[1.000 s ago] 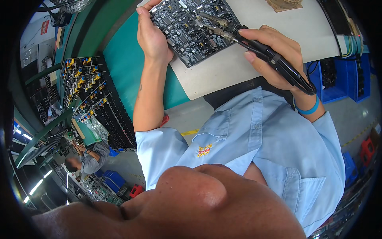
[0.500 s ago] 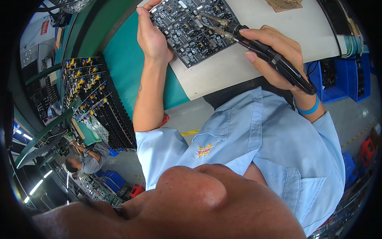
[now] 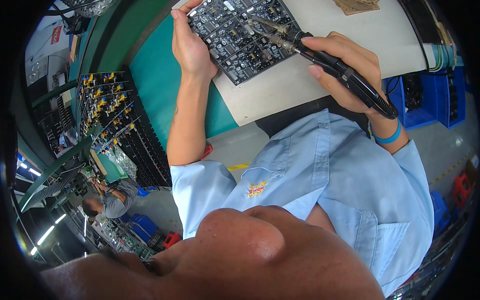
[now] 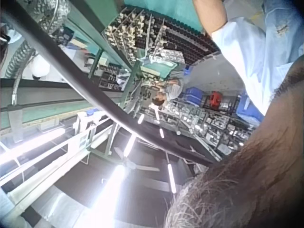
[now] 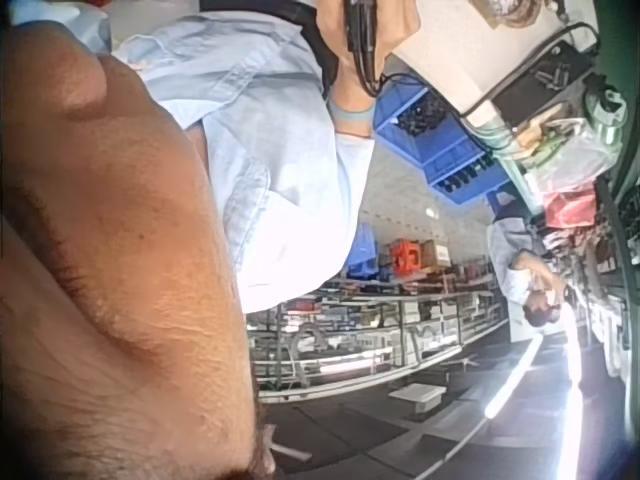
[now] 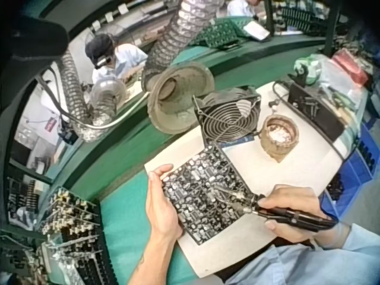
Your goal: Soldering components on a printed circuit board at a manual assembly station.
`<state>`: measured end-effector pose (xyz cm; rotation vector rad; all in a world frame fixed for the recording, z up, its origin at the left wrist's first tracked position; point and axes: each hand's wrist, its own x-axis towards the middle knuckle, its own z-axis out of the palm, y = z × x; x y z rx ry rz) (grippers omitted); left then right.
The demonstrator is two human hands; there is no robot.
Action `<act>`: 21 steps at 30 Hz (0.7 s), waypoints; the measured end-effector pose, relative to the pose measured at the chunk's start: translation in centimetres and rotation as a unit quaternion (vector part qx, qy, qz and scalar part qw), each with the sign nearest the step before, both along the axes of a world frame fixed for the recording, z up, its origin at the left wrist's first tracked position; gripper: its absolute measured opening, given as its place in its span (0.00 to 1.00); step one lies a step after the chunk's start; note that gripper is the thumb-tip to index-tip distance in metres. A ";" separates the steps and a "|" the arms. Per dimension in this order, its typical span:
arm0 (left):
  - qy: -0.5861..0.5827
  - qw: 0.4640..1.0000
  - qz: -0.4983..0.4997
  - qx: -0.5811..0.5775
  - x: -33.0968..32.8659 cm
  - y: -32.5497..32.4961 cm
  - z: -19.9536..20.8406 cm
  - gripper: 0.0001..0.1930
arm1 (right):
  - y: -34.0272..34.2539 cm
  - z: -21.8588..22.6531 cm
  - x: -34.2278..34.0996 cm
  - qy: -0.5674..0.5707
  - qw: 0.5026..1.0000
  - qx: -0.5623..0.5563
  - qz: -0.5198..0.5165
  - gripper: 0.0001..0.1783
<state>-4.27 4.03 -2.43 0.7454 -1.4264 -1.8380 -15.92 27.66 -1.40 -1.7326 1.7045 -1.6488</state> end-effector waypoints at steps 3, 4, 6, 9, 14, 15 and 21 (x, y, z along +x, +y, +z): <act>-0.001 1.000 -0.003 0.000 0.0 -0.1 -0.1 0.22 | 0.0 0.0 0.0 -0.003 1.000 0.005 -0.002 0.22; 0.000 1.000 -0.003 0.001 0.0 -0.1 -0.1 0.22 | 0.0 -0.1 -0.1 -0.002 1.000 0.004 -0.002 0.22; 0.002 1.000 -0.004 0.003 0.0 -0.1 -0.1 0.22 | 0.0 -0.1 -0.1 0.000 1.000 0.002 -0.002 0.22; 0.005 1.000 -0.004 0.003 0.0 -0.1 -0.2 0.22 | 0.0 -0.2 -0.1 0.002 1.000 0.000 -0.001 0.22; 0.011 1.000 -0.002 0.000 0.0 -0.2 -0.4 0.22 | -0.1 -0.1 0.0 0.002 1.000 0.003 0.001 0.22; 0.011 1.000 -0.002 -0.003 0.0 -0.2 -0.4 0.22 | -0.1 -0.1 0.0 0.001 1.000 0.006 -0.001 0.22; 0.008 1.000 -0.002 0.002 -0.1 0.0 -0.1 0.22 | 0.0 0.0 0.0 -0.003 1.000 0.002 -0.002 0.22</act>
